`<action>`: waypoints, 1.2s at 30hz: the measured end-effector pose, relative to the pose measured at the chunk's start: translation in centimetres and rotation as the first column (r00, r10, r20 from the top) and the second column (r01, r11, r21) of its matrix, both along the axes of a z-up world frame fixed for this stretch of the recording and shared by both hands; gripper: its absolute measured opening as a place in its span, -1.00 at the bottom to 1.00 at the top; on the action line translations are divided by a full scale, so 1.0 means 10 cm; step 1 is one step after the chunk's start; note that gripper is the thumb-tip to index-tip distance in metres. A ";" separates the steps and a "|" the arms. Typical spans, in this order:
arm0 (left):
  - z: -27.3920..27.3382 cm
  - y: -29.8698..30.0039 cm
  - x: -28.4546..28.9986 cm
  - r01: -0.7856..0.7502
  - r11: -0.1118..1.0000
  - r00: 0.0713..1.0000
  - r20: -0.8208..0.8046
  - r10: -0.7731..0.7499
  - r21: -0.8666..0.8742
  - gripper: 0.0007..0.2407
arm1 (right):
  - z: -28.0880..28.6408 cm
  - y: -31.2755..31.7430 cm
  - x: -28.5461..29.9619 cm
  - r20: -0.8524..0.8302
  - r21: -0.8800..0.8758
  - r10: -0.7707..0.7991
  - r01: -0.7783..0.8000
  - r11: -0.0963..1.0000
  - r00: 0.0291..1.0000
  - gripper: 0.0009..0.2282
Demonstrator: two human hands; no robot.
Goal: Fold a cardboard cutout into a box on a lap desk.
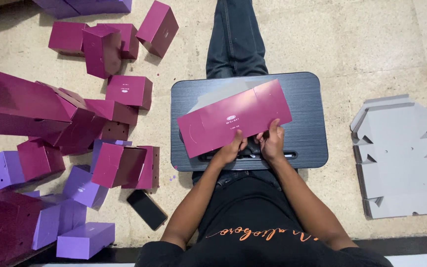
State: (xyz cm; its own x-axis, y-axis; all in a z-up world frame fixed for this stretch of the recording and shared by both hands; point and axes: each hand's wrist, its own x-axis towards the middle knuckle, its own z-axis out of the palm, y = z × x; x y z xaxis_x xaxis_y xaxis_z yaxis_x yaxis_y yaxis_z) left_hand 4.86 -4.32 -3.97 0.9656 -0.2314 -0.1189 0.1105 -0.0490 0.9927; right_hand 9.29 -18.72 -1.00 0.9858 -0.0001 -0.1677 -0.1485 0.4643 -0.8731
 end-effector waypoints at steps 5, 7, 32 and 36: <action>0.06 0.00 -0.03 -0.064 0.998 0.998 -0.010 0.064 -0.013 -0.38 | -0.42 -0.05 0.07 0.047 0.039 0.031 -0.033 0.999 0.998 -0.50; 0.06 0.01 -0.03 -0.081 0.996 0.997 -0.009 0.080 -0.023 -0.38 | -0.43 -0.07 0.09 0.098 0.045 0.037 -0.042 0.998 0.995 -0.60; -0.01 0.06 -0.11 0.115 0.989 0.984 -0.146 -0.100 0.096 -0.39 | -0.51 -0.26 -0.04 0.059 0.009 0.142 -0.143 0.990 0.988 -0.92; 0.11 0.13 -0.09 0.016 0.912 0.928 -0.346 0.139 0.410 -0.30 | -0.14 -0.34 -0.09 -0.419 -0.584 0.172 -0.409 0.701 0.892 -0.28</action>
